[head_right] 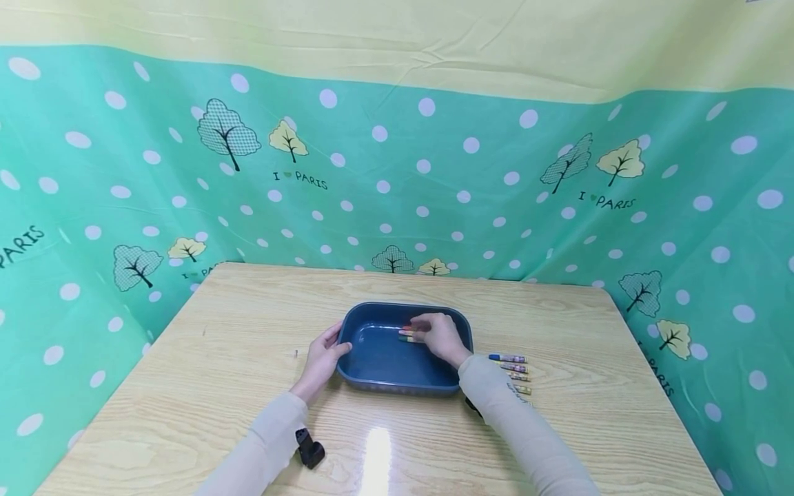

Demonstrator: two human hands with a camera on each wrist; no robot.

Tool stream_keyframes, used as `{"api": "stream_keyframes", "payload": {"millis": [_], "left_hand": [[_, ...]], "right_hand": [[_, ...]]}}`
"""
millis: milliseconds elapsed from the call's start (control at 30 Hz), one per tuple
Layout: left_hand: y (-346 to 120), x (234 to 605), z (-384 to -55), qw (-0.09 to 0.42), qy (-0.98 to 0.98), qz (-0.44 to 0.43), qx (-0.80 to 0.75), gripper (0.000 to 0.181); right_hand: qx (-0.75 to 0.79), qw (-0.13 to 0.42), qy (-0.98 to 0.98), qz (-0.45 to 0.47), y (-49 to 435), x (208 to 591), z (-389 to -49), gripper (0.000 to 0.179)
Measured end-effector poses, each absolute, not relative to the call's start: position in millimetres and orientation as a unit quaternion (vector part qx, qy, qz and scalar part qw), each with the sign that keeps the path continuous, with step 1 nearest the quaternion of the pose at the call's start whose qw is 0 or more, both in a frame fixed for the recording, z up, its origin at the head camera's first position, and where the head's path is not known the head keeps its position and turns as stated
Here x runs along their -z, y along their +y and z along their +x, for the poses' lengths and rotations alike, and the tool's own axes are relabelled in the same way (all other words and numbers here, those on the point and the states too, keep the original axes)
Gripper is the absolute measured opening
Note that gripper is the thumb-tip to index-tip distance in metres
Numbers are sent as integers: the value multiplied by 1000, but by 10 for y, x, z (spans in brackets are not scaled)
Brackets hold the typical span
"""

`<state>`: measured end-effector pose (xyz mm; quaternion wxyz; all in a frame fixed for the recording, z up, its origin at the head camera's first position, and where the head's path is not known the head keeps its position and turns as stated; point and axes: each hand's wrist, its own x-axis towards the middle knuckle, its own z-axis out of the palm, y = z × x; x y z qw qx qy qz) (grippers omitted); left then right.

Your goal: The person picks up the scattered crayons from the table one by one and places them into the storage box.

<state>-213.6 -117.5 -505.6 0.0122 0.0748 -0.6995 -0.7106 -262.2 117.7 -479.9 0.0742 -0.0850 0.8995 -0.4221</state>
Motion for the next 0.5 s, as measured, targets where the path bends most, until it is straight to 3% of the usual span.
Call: {"api": "stream_keyframes", "payload": {"millis": [500], "left_hand": [[-1172,5030,-2129,12,-697,81,712,55]], "right_hand": [[464,69,878,-93,1212,4745,-2595,25]]}}
